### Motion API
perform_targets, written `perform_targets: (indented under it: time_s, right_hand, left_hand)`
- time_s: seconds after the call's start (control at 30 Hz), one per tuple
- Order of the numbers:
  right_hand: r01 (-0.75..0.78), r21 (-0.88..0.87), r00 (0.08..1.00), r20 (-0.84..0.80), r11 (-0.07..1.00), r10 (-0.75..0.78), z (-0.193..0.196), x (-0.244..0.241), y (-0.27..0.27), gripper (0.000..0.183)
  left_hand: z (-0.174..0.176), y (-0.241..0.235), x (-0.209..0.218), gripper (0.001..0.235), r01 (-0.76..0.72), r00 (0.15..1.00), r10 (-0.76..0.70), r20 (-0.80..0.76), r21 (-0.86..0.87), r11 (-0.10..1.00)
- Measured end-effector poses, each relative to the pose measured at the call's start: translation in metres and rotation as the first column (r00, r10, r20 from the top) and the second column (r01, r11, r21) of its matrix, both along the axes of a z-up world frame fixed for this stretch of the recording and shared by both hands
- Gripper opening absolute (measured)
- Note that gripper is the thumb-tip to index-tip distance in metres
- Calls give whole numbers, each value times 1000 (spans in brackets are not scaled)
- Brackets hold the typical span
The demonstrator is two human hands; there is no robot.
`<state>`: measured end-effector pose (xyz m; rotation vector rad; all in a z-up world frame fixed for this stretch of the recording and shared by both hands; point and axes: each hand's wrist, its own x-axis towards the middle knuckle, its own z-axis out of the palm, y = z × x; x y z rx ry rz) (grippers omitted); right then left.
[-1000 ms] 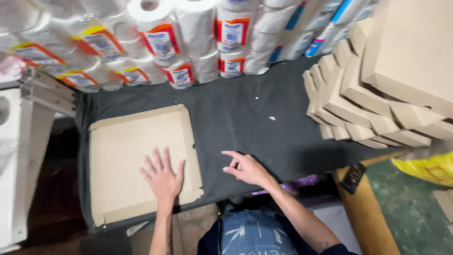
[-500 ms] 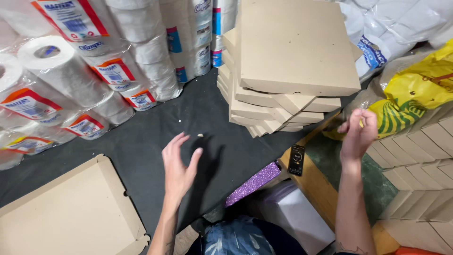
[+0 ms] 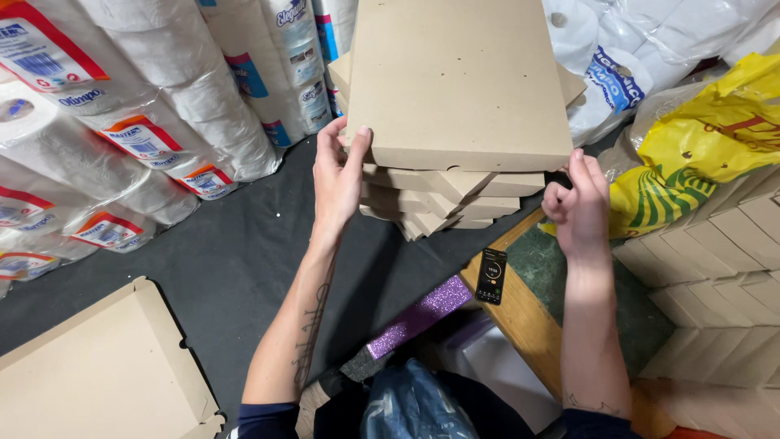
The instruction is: The person assembles a series of cardboard pizza boxes by folding the pre-scored edges and securing the flaps by hand on a dark table surface.
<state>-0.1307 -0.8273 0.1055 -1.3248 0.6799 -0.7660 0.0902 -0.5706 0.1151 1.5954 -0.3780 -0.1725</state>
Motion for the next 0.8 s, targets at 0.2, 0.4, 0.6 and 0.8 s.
perform_targets:
  time_s: [0.2,0.4,0.6,0.8]
  right_hand:
    - [-505,-44,839,210,862,502,-65,-50,-14,48]
    - [-814,35,446,678,580,585,-55,-32,65,53]
    - [-622,439,779,427,648,459,-59,-4,135,69]
    - [-750,513,592,239,417,770,-108,26,159,133]
  left_hand:
    - [-1,62,-29,51,24,998,-42,-48,-325,945]
    - [-26,173,-33,50,-70,966,-48,-255,-434,898]
    - [-79,265,-42,43,-278,905,156,-397,-272,921]
    - [-175,344,-49,44,-513,767,329,-551,-220,829]
